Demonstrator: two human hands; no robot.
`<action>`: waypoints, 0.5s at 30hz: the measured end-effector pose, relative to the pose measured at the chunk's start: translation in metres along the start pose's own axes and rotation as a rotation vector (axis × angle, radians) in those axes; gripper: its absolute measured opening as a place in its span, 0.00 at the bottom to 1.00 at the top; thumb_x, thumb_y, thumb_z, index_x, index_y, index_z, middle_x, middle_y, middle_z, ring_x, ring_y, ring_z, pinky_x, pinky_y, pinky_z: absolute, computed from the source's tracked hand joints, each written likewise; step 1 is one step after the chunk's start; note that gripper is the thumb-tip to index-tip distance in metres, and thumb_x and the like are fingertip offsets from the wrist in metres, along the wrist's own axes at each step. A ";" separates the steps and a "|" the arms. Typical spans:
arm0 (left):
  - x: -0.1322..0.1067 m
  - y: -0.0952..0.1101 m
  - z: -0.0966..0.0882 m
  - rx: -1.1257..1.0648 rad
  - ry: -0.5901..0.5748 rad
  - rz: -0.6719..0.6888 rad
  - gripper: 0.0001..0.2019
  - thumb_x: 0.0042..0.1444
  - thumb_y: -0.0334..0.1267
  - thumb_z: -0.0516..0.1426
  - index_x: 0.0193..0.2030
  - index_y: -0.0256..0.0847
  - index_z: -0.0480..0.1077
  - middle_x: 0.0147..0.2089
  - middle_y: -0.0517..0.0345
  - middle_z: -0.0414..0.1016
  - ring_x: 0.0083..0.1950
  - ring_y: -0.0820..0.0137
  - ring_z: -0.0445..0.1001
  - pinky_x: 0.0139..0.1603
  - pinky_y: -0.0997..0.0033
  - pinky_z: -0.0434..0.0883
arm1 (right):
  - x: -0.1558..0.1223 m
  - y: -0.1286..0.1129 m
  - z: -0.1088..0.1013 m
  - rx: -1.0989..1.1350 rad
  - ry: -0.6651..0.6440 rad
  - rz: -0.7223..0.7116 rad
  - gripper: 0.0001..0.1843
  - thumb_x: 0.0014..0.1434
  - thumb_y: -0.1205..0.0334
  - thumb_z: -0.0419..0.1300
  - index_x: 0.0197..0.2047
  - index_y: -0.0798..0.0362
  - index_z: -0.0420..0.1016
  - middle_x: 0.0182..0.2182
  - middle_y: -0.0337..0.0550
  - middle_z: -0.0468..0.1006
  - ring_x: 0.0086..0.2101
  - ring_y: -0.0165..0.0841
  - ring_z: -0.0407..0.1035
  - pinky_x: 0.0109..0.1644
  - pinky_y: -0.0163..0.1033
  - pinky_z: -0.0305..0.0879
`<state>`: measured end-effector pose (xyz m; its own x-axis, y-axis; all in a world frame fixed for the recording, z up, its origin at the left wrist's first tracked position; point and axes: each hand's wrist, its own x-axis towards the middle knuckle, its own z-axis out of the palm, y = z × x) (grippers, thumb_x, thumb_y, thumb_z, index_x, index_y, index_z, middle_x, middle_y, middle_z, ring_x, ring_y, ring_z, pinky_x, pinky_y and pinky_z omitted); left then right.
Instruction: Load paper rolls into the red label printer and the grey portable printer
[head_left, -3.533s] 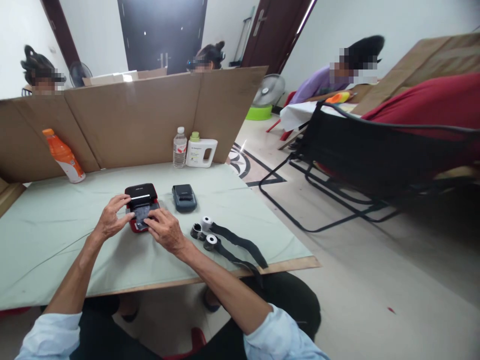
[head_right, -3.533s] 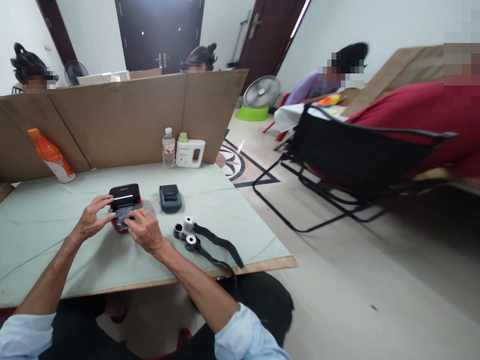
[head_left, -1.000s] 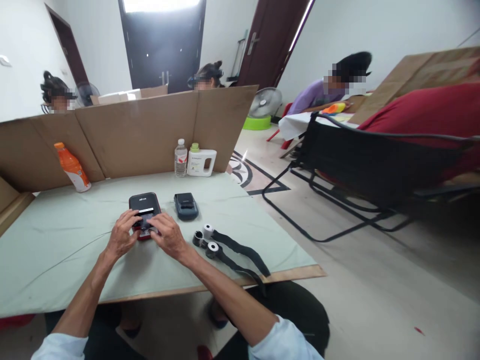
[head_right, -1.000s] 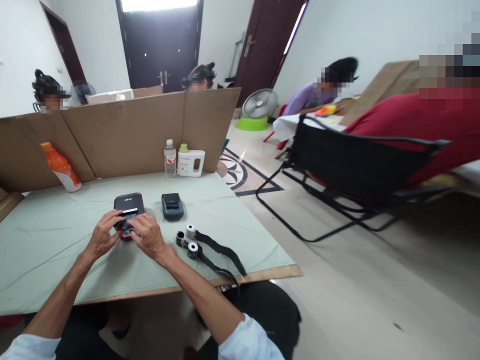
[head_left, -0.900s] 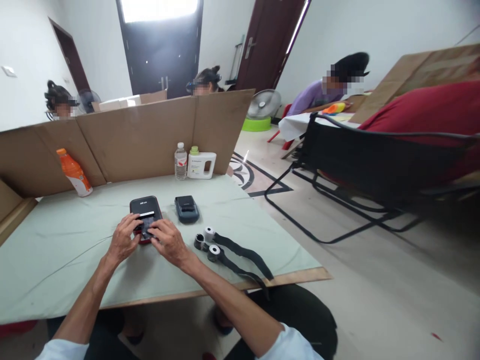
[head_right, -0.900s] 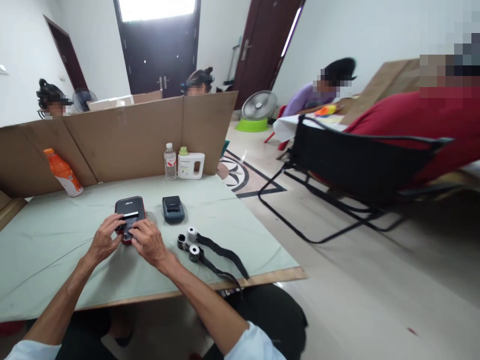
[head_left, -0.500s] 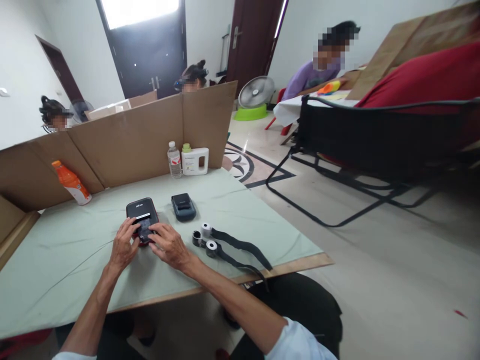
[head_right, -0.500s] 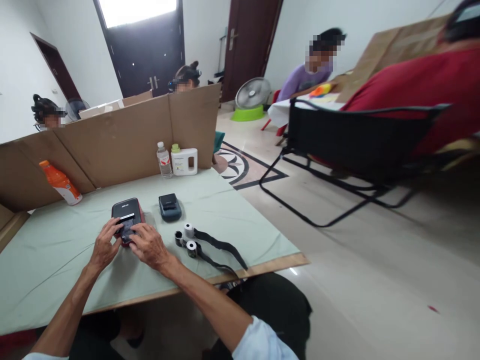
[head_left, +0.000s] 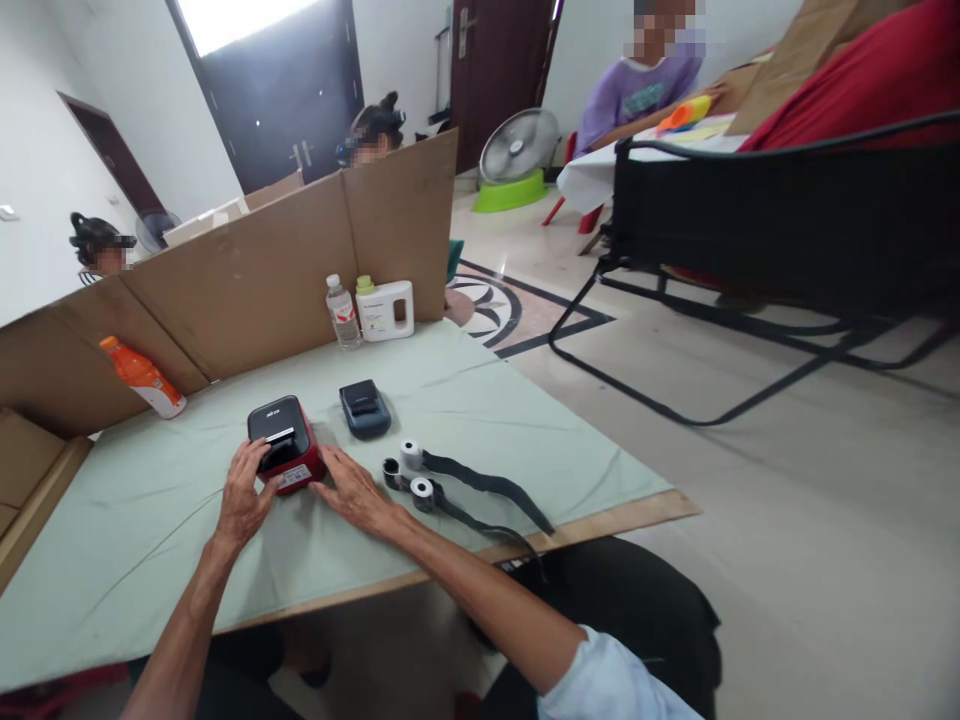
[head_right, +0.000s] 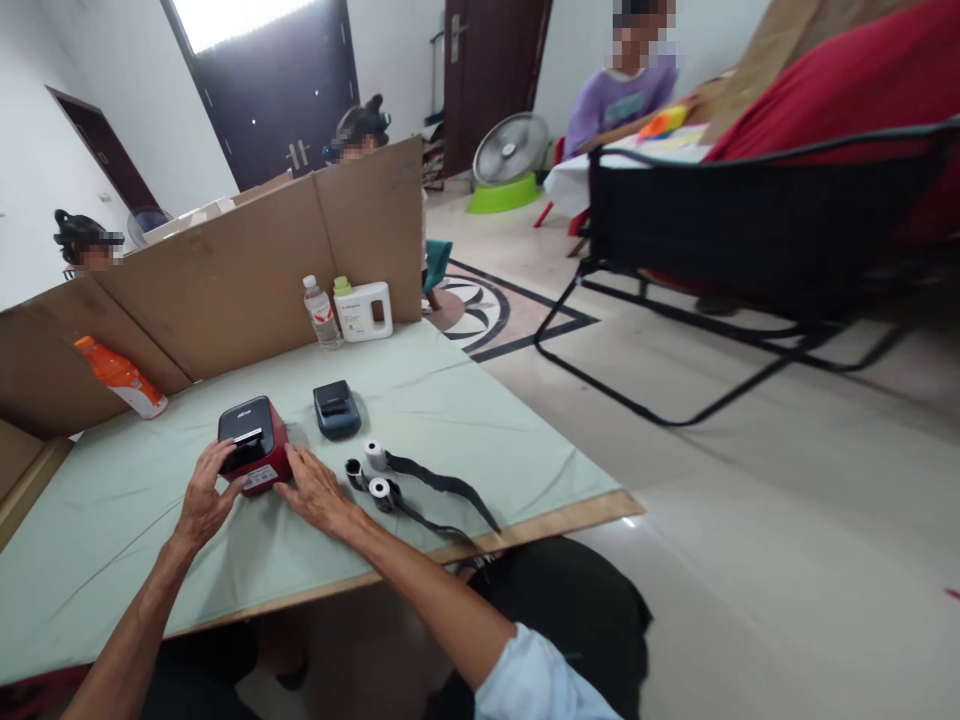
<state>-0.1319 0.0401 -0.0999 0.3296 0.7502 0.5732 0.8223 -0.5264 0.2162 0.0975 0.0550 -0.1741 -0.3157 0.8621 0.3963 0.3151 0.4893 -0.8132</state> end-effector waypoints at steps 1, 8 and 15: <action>0.001 0.000 -0.002 -0.012 -0.010 -0.006 0.19 0.62 0.38 0.62 0.60 0.42 0.71 0.66 0.43 0.74 0.71 0.51 0.68 0.71 0.40 0.68 | -0.001 0.000 -0.002 0.010 -0.012 -0.006 0.35 0.66 0.58 0.62 0.73 0.53 0.59 0.65 0.59 0.70 0.64 0.48 0.66 0.68 0.56 0.64; -0.001 -0.007 -0.012 -0.070 -0.061 -0.101 0.23 0.62 0.41 0.62 0.64 0.46 0.71 0.70 0.44 0.69 0.71 0.53 0.68 0.69 0.44 0.70 | -0.003 -0.001 -0.005 0.003 -0.036 -0.019 0.36 0.67 0.57 0.61 0.74 0.54 0.57 0.62 0.60 0.72 0.61 0.48 0.68 0.66 0.54 0.65; -0.009 -0.019 0.012 -0.278 -0.142 -0.404 0.47 0.52 0.46 0.68 0.77 0.43 0.54 0.70 0.40 0.69 0.64 0.52 0.76 0.56 0.54 0.79 | -0.005 0.006 -0.002 -0.016 -0.097 -0.021 0.43 0.66 0.55 0.62 0.78 0.55 0.49 0.69 0.63 0.64 0.68 0.50 0.60 0.72 0.58 0.57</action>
<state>-0.1452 0.0484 -0.1184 0.0863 0.9526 0.2916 0.7492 -0.2550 0.6113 0.1028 0.0535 -0.1805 -0.4070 0.8353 0.3695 0.3214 0.5096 -0.7981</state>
